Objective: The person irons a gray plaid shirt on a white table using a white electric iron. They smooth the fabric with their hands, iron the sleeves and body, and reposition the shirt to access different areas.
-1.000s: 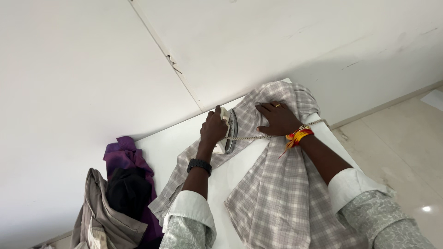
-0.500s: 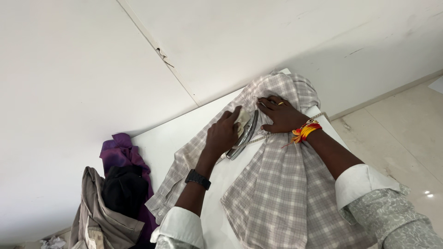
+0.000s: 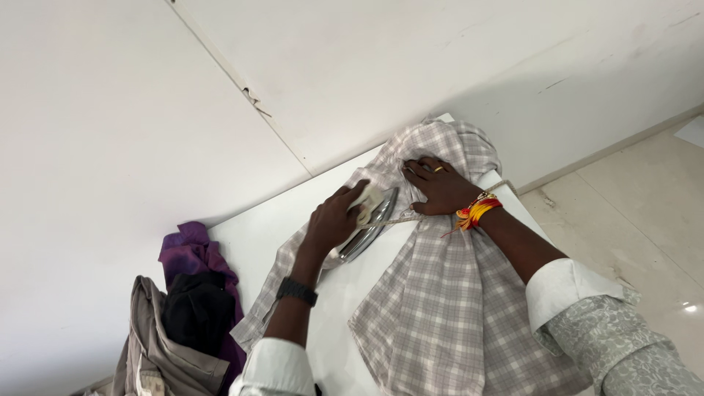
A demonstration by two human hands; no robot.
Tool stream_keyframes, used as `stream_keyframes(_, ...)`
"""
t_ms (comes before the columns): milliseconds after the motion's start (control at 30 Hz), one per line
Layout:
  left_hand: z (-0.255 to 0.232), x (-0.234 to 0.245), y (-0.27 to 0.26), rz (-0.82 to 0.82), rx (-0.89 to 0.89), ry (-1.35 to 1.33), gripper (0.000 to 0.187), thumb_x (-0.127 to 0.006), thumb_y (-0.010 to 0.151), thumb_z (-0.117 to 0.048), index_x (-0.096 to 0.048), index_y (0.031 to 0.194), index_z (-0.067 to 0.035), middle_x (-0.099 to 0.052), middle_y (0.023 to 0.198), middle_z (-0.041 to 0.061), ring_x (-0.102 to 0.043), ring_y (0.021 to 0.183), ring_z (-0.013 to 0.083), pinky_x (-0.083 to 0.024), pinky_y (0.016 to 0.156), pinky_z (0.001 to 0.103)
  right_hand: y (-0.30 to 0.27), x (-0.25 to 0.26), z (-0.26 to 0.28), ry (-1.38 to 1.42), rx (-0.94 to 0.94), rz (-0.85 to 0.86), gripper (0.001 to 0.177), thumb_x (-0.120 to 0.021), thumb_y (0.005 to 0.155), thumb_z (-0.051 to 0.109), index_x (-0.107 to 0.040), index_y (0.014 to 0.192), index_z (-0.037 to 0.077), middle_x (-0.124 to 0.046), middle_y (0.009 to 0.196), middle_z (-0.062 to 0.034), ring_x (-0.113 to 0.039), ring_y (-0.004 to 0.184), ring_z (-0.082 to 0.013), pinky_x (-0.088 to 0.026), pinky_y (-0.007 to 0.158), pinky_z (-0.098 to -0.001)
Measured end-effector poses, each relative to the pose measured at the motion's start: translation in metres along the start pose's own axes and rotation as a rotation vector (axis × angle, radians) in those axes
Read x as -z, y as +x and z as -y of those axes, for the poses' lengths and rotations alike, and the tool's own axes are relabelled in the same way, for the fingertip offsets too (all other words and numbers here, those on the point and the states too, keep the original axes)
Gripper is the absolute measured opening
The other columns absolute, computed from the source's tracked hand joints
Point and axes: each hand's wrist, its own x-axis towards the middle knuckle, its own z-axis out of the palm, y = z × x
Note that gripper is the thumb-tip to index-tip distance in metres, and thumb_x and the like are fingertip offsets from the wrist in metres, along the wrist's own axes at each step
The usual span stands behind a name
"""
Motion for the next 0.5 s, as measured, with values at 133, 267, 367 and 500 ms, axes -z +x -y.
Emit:
stream_keyframes(133,0.002,0.003,-0.013,-0.048,0.111,0.027,0.058,-0.062,0.094,-0.015,-0.052,0.150,-0.027,-0.071,0.119,0.005,-0.073,0.091,0.0321,-0.059,0.074,0.047,0.000,0.001,-0.001,0.042,-0.001,0.000,0.094,-0.062,0.087,0.057,-0.025,0.160,0.013,-0.022,0.169,-0.0064,-0.016,0.155,-0.0329,-0.019,0.124,-0.0515)
stream_keyframes(267,-0.009,-0.002,-0.015,-0.037,0.175,0.041,0.056,-0.061,0.096,-0.018,-0.051,0.150,-0.029,-0.071,0.120,0.003,-0.075,0.088,0.0298,-0.059,0.073,0.046,-0.001,0.000,0.001,0.084,-0.018,-0.011,0.101,-0.065,0.083,0.058,-0.021,0.163,0.014,-0.022,0.167,-0.0081,-0.016,0.154,-0.0337,-0.018,0.124,-0.0520)
stream_keyframes(367,-0.017,-0.013,0.000,-0.248,0.056,-0.023,0.059,-0.063,0.094,-0.017,-0.051,0.151,-0.023,-0.070,0.121,0.007,-0.074,0.093,0.0305,-0.059,0.073,0.045,-0.002,-0.003,-0.002,0.044,-0.002,-0.028,0.093,-0.063,0.086,0.060,-0.026,0.160,0.018,-0.022,0.168,-0.0074,-0.015,0.155,-0.0348,-0.018,0.124,-0.0526)
stream_keyframes(500,-0.036,-0.029,0.028,-0.116,0.238,-0.003,0.055,-0.060,0.098,-0.021,-0.048,0.151,-0.027,-0.067,0.124,0.006,-0.074,0.088,0.0309,-0.060,0.073,0.045,0.001,-0.004,-0.002,0.026,-0.012,-0.008,0.093,-0.062,0.086,0.062,-0.027,0.160,0.018,-0.022,0.170,-0.0071,-0.014,0.156,-0.0341,-0.017,0.125,-0.0522)
